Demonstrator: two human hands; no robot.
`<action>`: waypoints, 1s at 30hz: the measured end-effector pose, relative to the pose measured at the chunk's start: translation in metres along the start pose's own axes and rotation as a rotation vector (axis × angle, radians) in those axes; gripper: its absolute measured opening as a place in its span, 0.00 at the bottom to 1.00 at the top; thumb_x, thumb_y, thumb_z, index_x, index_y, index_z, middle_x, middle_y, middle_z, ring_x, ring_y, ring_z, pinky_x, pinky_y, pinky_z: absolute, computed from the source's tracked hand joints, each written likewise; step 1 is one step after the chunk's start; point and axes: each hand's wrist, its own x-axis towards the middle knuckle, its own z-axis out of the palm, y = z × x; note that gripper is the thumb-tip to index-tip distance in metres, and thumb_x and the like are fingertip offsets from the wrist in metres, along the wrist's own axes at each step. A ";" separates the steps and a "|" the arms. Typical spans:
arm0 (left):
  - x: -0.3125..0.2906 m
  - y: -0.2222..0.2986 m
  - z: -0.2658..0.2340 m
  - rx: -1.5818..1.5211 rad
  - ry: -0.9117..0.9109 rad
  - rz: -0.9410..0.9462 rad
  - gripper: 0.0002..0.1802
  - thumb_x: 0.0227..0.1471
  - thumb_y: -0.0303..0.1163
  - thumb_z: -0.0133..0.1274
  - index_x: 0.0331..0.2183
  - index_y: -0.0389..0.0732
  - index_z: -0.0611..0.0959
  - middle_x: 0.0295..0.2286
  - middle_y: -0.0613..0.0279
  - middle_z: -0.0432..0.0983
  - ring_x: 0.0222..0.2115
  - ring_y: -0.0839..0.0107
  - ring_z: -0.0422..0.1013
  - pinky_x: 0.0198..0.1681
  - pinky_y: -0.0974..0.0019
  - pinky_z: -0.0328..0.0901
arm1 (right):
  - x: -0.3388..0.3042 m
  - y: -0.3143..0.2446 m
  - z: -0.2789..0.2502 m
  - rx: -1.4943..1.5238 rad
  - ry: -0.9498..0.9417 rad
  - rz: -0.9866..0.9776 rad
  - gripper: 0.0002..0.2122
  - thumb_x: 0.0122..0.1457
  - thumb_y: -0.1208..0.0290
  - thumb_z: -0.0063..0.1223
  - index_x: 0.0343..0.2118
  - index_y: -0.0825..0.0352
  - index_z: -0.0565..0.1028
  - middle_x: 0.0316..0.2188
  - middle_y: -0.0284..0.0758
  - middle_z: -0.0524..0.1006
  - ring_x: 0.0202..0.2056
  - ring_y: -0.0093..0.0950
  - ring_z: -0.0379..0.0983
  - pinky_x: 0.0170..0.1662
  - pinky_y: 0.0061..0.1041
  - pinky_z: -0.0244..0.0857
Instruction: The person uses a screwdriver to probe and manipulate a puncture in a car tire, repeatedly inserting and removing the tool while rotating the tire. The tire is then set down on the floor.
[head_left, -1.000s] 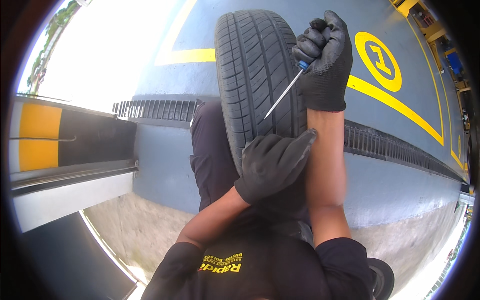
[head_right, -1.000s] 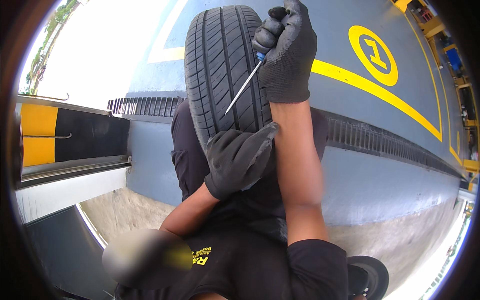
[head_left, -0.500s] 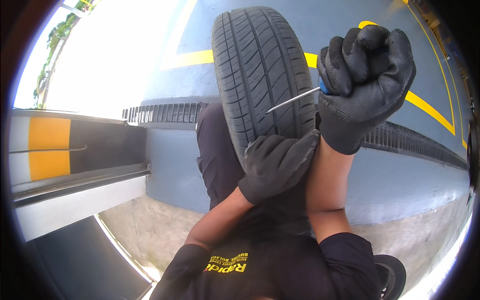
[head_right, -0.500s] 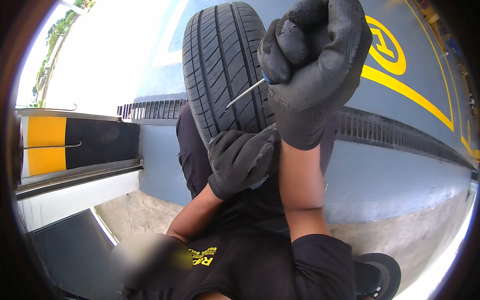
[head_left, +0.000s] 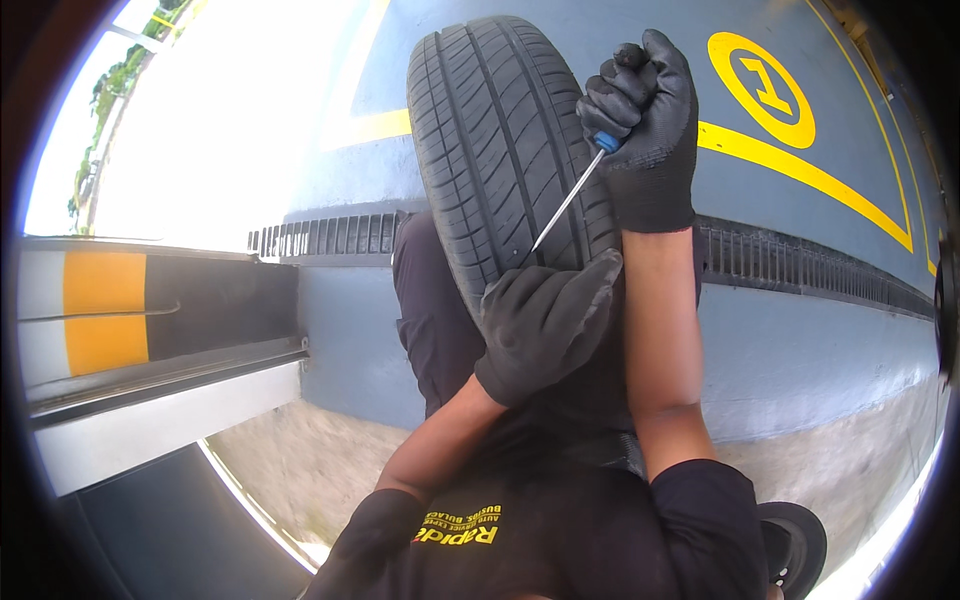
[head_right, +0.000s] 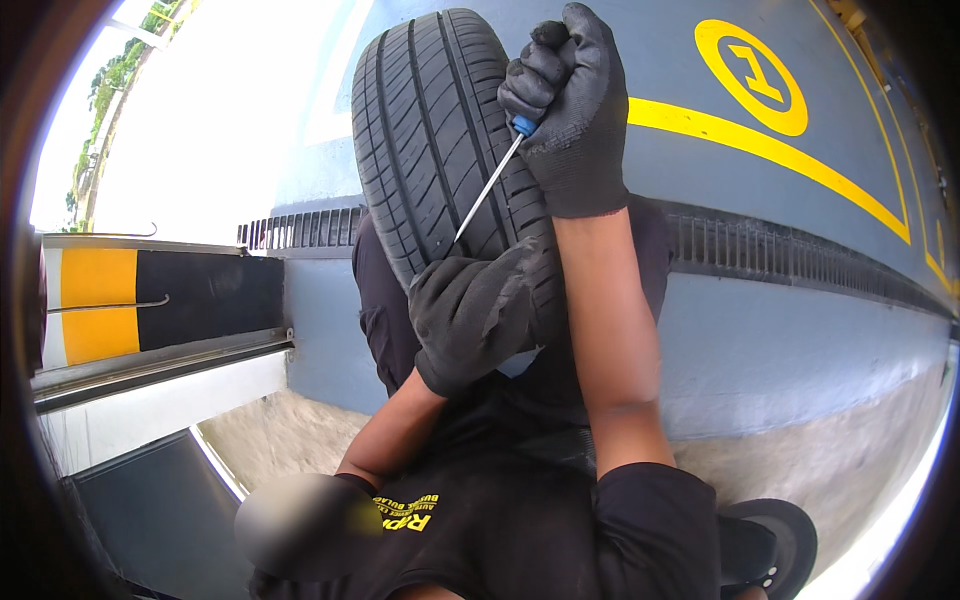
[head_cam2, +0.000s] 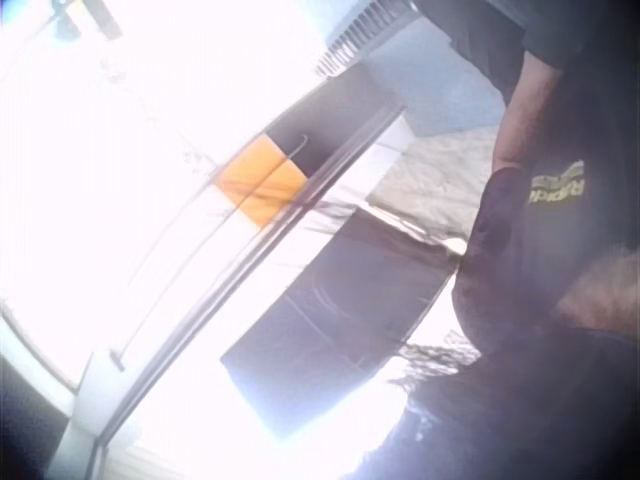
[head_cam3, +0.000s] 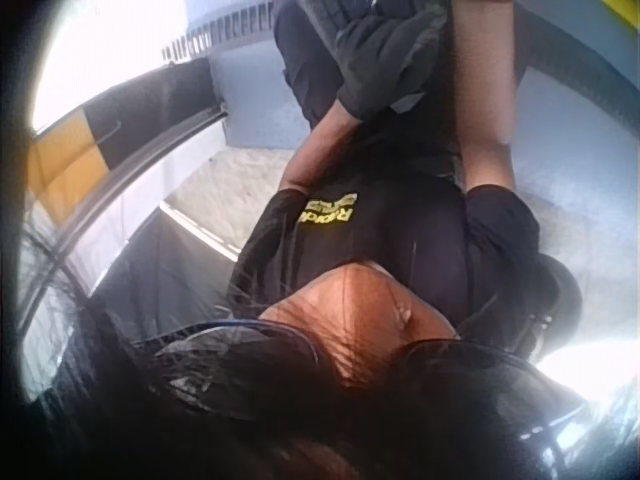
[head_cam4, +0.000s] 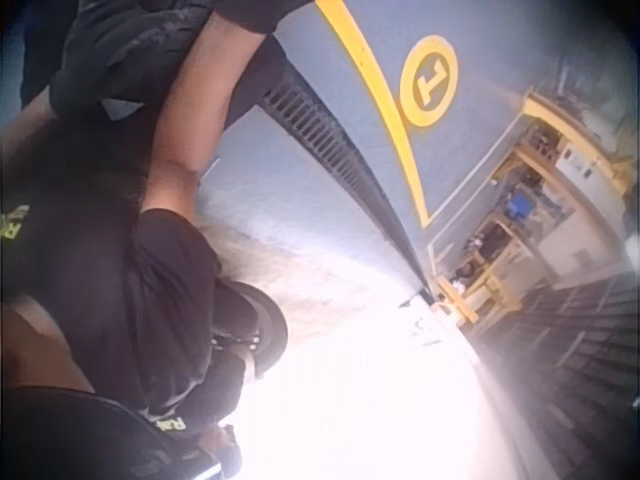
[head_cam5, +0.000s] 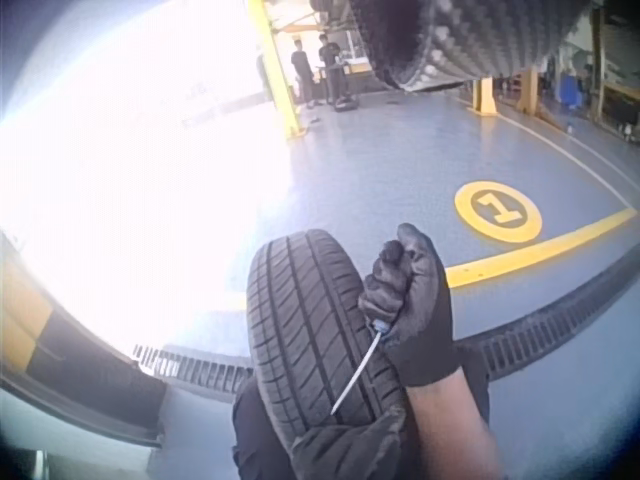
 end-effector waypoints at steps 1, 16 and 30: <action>0.001 -0.001 -0.001 0.004 -0.003 0.005 0.26 0.44 0.26 0.64 0.48 0.40 0.83 0.30 0.67 0.80 0.26 0.70 0.74 0.30 0.66 0.66 | -0.005 -0.002 -0.002 0.018 0.054 0.005 0.14 0.66 0.60 0.49 0.29 0.66 0.73 0.15 0.23 0.55 0.15 0.16 0.48 0.20 0.18 0.45; -0.002 0.004 -0.003 -0.001 -0.086 -0.060 0.14 0.49 0.21 0.57 0.40 0.34 0.85 0.37 0.55 0.85 0.28 0.60 0.78 0.34 0.62 0.71 | -0.053 -0.046 0.070 -0.442 -0.200 -0.547 0.20 0.71 0.59 0.39 0.33 0.71 0.78 0.11 0.27 0.58 0.09 0.16 0.48 0.14 0.19 0.50; 0.095 -0.049 -0.017 -0.211 -0.455 0.074 0.12 0.49 0.28 0.63 0.39 0.43 0.88 0.36 0.62 0.84 0.41 0.61 0.77 0.45 0.59 0.70 | -0.058 -0.021 0.092 -0.696 0.089 -0.755 0.18 0.72 0.57 0.39 0.37 0.70 0.69 0.15 0.29 0.61 0.11 0.17 0.50 0.13 0.18 0.47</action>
